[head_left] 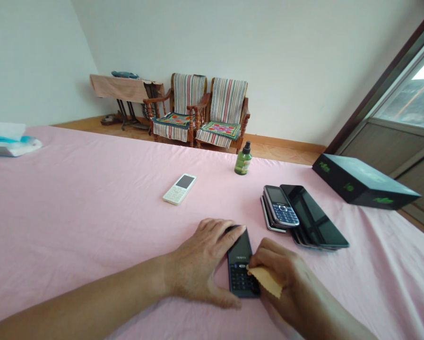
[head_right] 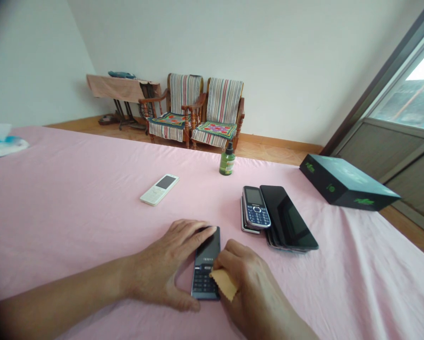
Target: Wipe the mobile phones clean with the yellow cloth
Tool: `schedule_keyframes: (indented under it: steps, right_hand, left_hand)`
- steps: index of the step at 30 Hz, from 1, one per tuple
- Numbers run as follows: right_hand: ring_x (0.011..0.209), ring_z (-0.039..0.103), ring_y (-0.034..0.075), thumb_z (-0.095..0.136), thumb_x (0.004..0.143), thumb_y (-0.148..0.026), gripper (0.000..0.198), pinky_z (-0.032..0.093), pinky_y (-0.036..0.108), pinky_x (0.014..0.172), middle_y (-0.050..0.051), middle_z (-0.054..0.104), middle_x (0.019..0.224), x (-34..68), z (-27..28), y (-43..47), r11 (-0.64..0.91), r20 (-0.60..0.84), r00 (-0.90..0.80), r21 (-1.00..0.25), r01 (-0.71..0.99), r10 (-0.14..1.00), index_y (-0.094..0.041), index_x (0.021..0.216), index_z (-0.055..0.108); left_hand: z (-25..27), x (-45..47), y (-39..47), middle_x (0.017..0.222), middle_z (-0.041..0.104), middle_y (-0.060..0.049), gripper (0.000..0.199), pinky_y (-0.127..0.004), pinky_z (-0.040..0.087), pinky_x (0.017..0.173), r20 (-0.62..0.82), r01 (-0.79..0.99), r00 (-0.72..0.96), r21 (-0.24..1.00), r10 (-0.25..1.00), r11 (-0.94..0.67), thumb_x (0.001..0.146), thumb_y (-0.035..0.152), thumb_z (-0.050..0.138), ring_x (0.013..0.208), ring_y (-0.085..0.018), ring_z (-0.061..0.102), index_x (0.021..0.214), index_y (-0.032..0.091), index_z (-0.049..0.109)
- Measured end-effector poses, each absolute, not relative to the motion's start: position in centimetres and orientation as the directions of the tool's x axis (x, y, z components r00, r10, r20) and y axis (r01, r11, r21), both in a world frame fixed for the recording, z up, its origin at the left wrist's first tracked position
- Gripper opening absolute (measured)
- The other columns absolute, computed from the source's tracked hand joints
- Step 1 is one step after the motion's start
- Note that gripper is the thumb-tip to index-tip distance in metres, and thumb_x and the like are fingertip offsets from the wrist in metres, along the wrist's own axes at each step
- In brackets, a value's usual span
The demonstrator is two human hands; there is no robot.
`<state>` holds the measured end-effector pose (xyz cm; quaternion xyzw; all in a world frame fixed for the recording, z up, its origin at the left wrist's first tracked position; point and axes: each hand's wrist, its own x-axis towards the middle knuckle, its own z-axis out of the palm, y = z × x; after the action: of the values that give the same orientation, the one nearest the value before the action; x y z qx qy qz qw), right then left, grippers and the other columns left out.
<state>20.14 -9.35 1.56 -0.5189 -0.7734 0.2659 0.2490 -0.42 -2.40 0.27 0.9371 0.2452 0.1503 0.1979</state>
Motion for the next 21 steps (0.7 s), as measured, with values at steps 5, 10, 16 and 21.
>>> schedule_keyframes:
  steps: [5, 10, 16, 21]
  right_hand:
    - [0.068, 0.056, 0.014, 0.057, 0.076, -0.003, 0.016, 0.038, 0.024, 0.058, 0.002, 0.059, 0.076, 20.29, 1.57, -9.56, 0.31, 0.098, -0.335, -0.673, 0.671, 0.937, -0.018, 0.074, 0.062]
    - [0.067, 0.057, 0.014, 0.056, 0.076, -0.002, 0.017, 0.038, 0.023, 0.057, 0.001, 0.059, 0.076, 20.29, 1.62, -9.52, 0.288, 0.092, -0.309, -0.672, 0.682, 0.947, -0.018, 0.074, 0.063]
    - [0.065, 0.057, 0.014, 0.055, 0.077, -0.002, 0.017, 0.038, 0.024, 0.056, 0.001, 0.059, 0.076, 20.12, 1.4, -9.37, 0.289, 0.131, -0.274, -0.668, 0.686, 0.953, -0.018, 0.076, 0.062]
    - [0.064, 0.057, 0.013, 0.056, 0.073, 0.001, 0.02, 0.039, 0.023, 0.056, 0.0, 0.06, 0.072, 20.23, 1.87, -9.63, 0.284, 0.093, -0.309, -0.692, 0.663, 0.947, -0.018, 0.072, 0.063]
  left_hand:
    - [0.26, -0.41, -2.34, 0.143, 0.039, -0.016, 0.107, -0.051, 0.027, 0.111, 0.172, 0.407, 0.837, 0.437, 0.519, -0.802, 0.061, 0.062, 0.075, 0.129, -0.036, 0.037, 0.146, 0.017, 0.028]
    - [0.22, -0.43, -2.29, 0.143, 0.039, -0.016, 0.107, -0.051, 0.027, 0.11, 0.174, 0.405, 0.837, 0.441, 0.519, -0.801, 0.061, 0.063, 0.075, 0.128, -0.036, 0.037, 0.146, 0.018, 0.027]
    - [0.2, -0.45, -2.37, 0.142, 0.04, -0.016, 0.106, -0.052, 0.027, 0.11, 0.189, 0.396, 0.835, 0.445, 0.516, -0.803, 0.061, 0.063, 0.075, 0.128, -0.037, 0.038, 0.146, 0.018, 0.028]
    - [0.26, -0.47, -2.41, 0.142, 0.04, -0.016, 0.108, -0.053, 0.028, 0.11, 0.183, 0.4, 0.833, 0.452, 0.522, -0.797, 0.06, 0.063, 0.077, 0.128, -0.037, 0.038, 0.146, 0.018, 0.029]
